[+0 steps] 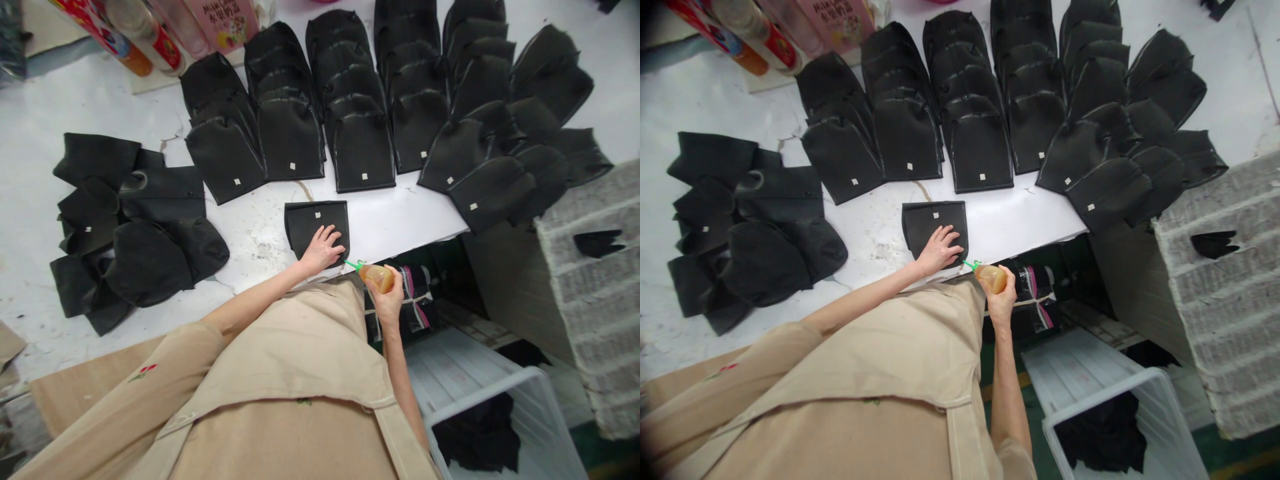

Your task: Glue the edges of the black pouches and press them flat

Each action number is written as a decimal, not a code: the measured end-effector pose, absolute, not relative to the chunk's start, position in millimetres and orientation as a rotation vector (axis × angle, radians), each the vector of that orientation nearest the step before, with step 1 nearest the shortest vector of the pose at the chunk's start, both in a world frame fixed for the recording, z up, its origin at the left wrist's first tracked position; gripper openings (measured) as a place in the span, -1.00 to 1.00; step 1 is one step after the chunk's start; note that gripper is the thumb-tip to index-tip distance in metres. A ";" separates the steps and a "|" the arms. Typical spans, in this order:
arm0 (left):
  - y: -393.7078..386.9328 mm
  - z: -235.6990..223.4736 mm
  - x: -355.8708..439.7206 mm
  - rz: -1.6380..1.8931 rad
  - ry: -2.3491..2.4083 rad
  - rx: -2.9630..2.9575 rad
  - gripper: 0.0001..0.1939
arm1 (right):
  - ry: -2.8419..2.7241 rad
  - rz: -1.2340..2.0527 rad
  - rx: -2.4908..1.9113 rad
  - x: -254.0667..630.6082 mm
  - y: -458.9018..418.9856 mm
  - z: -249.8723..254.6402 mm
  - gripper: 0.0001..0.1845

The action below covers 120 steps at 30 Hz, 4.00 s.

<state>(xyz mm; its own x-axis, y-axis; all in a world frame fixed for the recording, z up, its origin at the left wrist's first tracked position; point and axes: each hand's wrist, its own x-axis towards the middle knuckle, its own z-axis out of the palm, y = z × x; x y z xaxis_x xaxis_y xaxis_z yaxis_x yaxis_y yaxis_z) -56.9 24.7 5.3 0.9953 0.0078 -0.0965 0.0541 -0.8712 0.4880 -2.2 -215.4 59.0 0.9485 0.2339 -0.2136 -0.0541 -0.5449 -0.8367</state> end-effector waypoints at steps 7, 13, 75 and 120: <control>25.3 7.5 -57.0 -0.110 0.057 2.584 -0.78 | -0.067 0.387 -2.057 -0.6 -218.6 50.6 -0.25; 25.8 7.7 -56.9 -0.118 0.056 2.579 -0.78 | -0.065 0.402 -2.038 1.1 -218.9 47.5 -0.23; -26.0 -26.2 -60.1 0.388 0.672 2.436 -0.73 | -0.561 0.942 -1.505 204.1 -187.9 -18.6 -0.35; -46.4 -33.4 -43.0 0.632 1.012 2.368 -0.72 | -0.871 0.603 -1.608 167.8 -226.0 -14.8 -0.32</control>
<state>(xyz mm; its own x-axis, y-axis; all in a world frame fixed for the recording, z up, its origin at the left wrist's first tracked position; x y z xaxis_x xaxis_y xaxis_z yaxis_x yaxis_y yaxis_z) -43.0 -46.4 -33.4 0.6190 0.7536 0.2213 0.5292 -0.6084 0.5914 167.8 -226.0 -14.8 0.5921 0.8026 0.0716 0.2149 -0.0716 -0.9740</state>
